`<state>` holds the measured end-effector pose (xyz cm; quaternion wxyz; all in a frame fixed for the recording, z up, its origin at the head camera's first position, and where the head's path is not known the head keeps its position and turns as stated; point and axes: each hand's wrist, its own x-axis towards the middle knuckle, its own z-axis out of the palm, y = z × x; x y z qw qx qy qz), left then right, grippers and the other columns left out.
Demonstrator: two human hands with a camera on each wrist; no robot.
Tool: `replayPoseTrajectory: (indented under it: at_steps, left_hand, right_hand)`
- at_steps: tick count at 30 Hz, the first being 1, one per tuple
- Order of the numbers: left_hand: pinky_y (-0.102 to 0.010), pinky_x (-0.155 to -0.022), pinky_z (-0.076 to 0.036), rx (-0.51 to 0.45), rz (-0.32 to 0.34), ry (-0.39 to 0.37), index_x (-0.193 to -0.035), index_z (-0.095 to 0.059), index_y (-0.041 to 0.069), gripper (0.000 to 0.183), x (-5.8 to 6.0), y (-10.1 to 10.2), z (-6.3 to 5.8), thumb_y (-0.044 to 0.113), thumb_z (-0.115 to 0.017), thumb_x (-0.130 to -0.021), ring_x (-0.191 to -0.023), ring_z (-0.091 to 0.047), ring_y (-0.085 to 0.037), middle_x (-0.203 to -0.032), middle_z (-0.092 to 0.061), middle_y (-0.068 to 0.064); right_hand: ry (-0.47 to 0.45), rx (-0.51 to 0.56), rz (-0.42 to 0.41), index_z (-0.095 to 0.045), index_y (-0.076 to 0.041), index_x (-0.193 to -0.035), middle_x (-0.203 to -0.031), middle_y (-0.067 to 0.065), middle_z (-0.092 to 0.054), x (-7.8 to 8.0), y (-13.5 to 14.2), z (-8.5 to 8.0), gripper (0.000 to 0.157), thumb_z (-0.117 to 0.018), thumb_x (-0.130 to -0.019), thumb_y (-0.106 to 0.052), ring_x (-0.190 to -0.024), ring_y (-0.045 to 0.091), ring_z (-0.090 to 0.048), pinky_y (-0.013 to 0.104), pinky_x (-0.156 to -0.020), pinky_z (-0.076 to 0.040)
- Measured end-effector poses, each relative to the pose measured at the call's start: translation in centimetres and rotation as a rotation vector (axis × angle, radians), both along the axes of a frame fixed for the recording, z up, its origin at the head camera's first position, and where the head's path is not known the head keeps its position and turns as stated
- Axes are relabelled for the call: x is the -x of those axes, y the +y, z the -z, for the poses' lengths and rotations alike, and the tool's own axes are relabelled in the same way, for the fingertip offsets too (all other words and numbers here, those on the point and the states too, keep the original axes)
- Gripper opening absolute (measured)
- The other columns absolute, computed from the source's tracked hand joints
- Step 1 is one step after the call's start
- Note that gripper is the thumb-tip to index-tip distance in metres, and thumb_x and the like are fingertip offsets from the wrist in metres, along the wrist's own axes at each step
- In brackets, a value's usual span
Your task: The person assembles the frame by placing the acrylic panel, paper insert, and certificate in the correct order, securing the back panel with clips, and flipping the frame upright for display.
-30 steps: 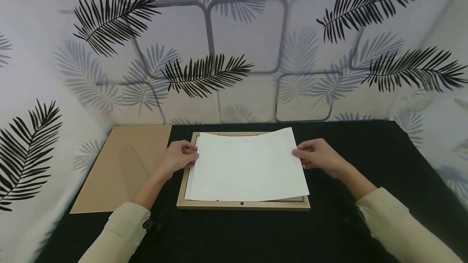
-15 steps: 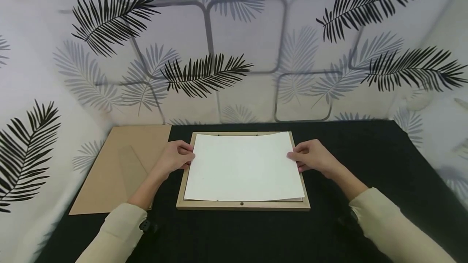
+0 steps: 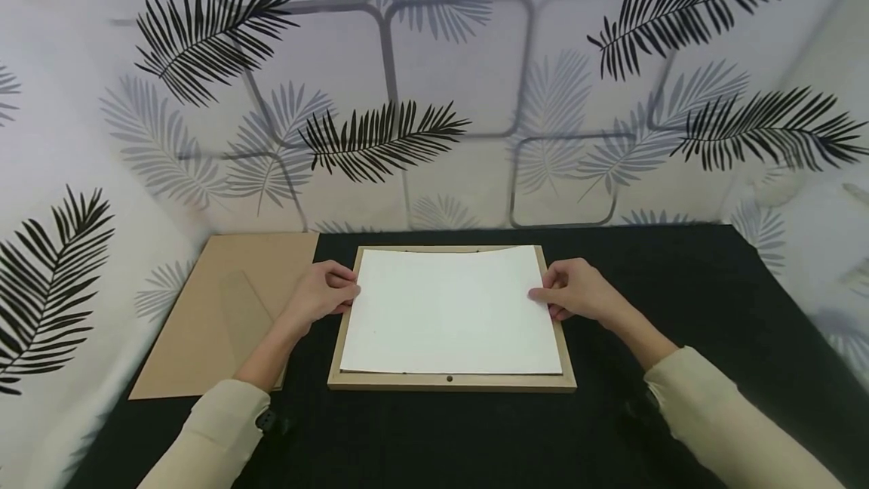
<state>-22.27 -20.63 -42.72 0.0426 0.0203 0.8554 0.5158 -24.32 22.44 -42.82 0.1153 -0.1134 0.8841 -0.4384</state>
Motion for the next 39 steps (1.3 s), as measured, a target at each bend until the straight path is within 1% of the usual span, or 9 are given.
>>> replayPoseTrajectory:
  at_steps: [5, 10, 15, 20, 25, 31, 36, 39]
  left_hand:
    - [-0.035, -0.073, -0.06, 0.021, -0.001, -0.001, -0.115, -0.062, -0.009, 0.024, -0.1, -0.3, 0.0, 0.002, -0.068, -0.095, -0.08, -0.069, -0.024, -0.099, -0.068, -0.019]
    - [-0.036, -0.075, -0.059, 0.041, 0.011, -0.009, -0.115, -0.061, -0.008, 0.025, -0.5, -0.7, 0.0, 0.005, -0.07, -0.096, -0.083, -0.07, -0.026, -0.102, -0.068, -0.019]
    - [-0.04, -0.077, -0.059, 0.058, 0.04, -0.008, -0.116, -0.061, -0.008, 0.027, -1.0, -1.2, 0.0, 0.005, -0.072, -0.095, -0.088, -0.069, -0.03, -0.105, -0.067, -0.02]
    - [-0.043, -0.075, -0.06, 0.065, 0.075, -0.03, -0.118, -0.059, -0.009, 0.031, -1.7, -1.6, 0.1, 0.005, -0.072, -0.094, -0.09, -0.069, -0.033, -0.105, -0.066, -0.021]
    - [-0.042, -0.075, -0.06, 0.057, 0.09, -0.07, -0.119, -0.058, -0.01, 0.033, -2.4, -1.9, 0.1, 0.007, -0.072, -0.095, -0.09, -0.069, -0.033, -0.106, -0.065, -0.021]
    - [-0.039, -0.074, -0.06, 0.032, 0.089, -0.111, -0.122, -0.056, -0.009, 0.035, -2.6, -1.8, 0.2, 0.009, -0.072, -0.096, -0.089, -0.069, -0.029, -0.108, -0.063, -0.022]
    - [-0.038, -0.072, -0.06, 0.007, 0.087, -0.119, -0.122, -0.055, -0.01, 0.035, -2.6, -1.8, 0.2, 0.007, -0.071, -0.096, -0.087, -0.069, -0.027, -0.109, -0.062, -0.021]
    - [-0.038, -0.072, -0.06, 0.01, 0.091, -0.11, -0.122, -0.055, -0.01, 0.035, -2.7, -1.8, 0.3, 0.006, -0.071, -0.095, -0.087, -0.069, -0.028, -0.108, -0.062, -0.021]
  right_hand:
    - [0.023, -0.01, -0.019, -0.06, 0.001, -0.093, -0.07, 0.009, -0.062, 0.0, -0.1, -0.3, 0.026, -0.08, -0.09, -0.015, -0.06, 0.022, -0.066, 0.034, -0.057, -0.059]
    - [0.017, 0.0, -0.052, -0.061, 0.002, -0.097, -0.072, 0.009, -0.063, 0.1, 0.3, -0.3, 0.026, -0.08, -0.09, -0.014, -0.062, 0.023, -0.067, 0.034, -0.059, -0.059]
    - [-0.009, 0.077, -0.111, -0.062, 0.003, -0.104, -0.079, 0.012, -0.066, 0.2, 1.8, 0.3, 0.026, -0.078, -0.092, -0.013, -0.07, 0.027, -0.067, 0.036, -0.065, -0.06]
    - [-0.039, 0.139, -0.142, -0.062, 0.005, -0.108, -0.086, 0.015, -0.067, -0.2, 3.0, 1.0, 0.026, -0.076, -0.094, -0.012, -0.076, 0.031, -0.067, 0.037, -0.069, -0.06]
    - [-0.046, 0.156, -0.147, -0.062, 0.005, -0.108, -0.087, 0.016, -0.066, -0.4, 3.4, 1.5, 0.024, -0.074, -0.095, -0.011, -0.078, 0.031, -0.067, 0.037, -0.071, -0.06]
    - [-0.04, 0.165, -0.145, -0.061, 0.004, -0.107, -0.086, 0.016, -0.066, -0.6, 3.3, 1.7, 0.024, -0.075, -0.094, -0.011, -0.077, 0.031, -0.067, 0.037, -0.07, -0.06]
    - [-0.038, 0.182, -0.143, -0.061, 0.005, -0.106, -0.086, 0.016, -0.066, -0.7, 3.3, 1.7, 0.025, -0.076, -0.094, -0.011, -0.076, 0.03, -0.067, 0.037, -0.07, -0.06]
    - [-0.043, 0.193, -0.145, -0.059, 0.006, -0.106, -0.086, 0.017, -0.065, -0.8, 3.3, 1.6, 0.026, -0.076, -0.094, -0.009, -0.076, 0.03, -0.067, 0.036, -0.07, -0.06]
